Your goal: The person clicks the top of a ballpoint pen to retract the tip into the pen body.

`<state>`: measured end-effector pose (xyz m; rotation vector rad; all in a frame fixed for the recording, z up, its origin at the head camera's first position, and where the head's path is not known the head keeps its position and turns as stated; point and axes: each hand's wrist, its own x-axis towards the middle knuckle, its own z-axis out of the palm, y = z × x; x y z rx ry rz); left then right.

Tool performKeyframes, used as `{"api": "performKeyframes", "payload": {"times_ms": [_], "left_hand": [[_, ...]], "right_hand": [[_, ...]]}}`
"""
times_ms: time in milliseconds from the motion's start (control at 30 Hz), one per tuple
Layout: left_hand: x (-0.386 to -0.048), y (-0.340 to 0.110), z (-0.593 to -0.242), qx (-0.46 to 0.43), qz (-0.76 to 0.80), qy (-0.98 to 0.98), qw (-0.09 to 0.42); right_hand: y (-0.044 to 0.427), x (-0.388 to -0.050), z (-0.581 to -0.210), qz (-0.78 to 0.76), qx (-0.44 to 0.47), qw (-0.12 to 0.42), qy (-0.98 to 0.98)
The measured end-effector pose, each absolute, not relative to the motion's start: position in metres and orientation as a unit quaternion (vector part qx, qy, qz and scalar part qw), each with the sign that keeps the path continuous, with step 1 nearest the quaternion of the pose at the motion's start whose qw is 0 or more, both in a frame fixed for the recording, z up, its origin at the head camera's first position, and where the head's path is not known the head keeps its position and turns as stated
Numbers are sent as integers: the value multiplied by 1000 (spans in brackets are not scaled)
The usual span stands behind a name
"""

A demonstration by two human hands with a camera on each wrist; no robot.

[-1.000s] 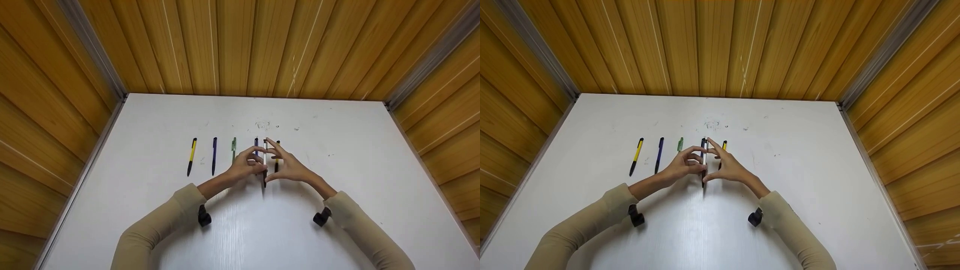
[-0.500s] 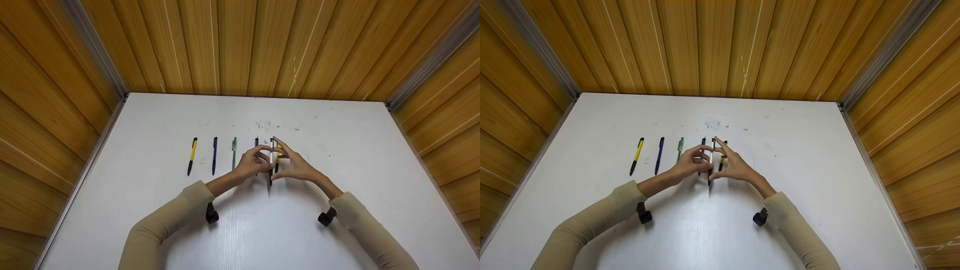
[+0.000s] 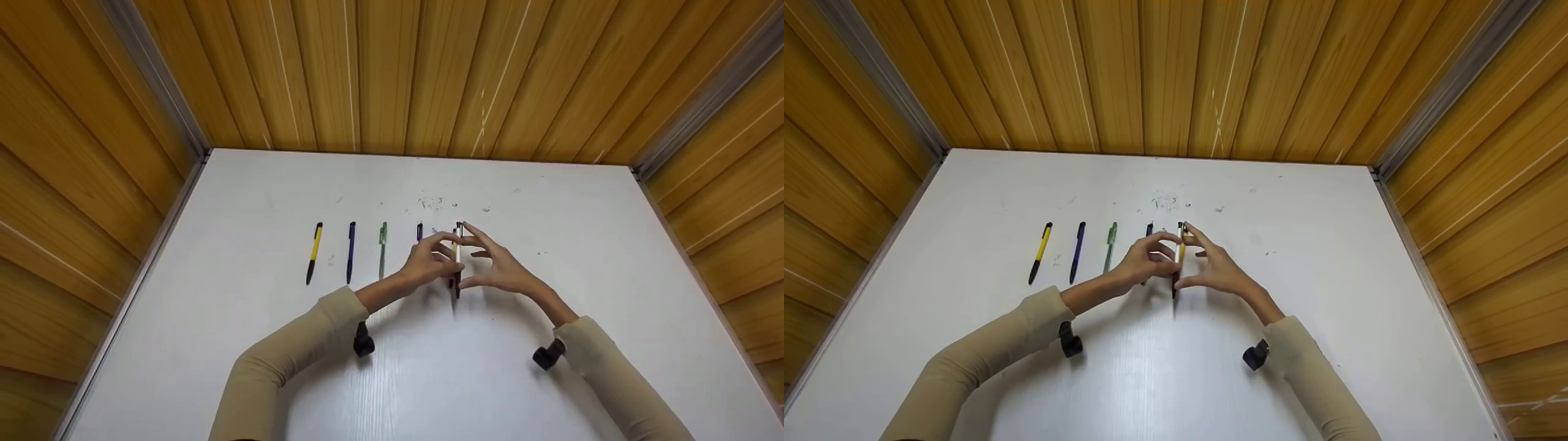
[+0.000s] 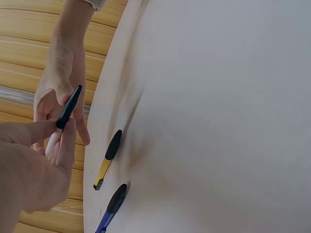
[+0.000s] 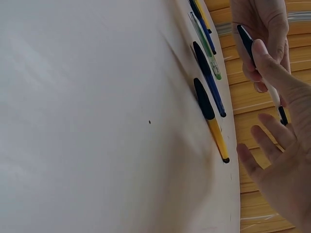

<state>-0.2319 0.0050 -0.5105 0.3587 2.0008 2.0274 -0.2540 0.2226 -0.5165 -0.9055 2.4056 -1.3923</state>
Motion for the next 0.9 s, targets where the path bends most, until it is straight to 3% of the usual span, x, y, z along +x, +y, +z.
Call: {"api": "performKeyframes", "payload": {"times_ms": [600, 900], "left_hand": [[-252, 39, -512, 85, 681, 712, 149], [-263, 61, -521, 94, 640, 751, 137]], "right_hand": [[263, -245, -487, -465, -255, 52, 846], [296, -262, -509, -456, -203, 48, 865]]}}
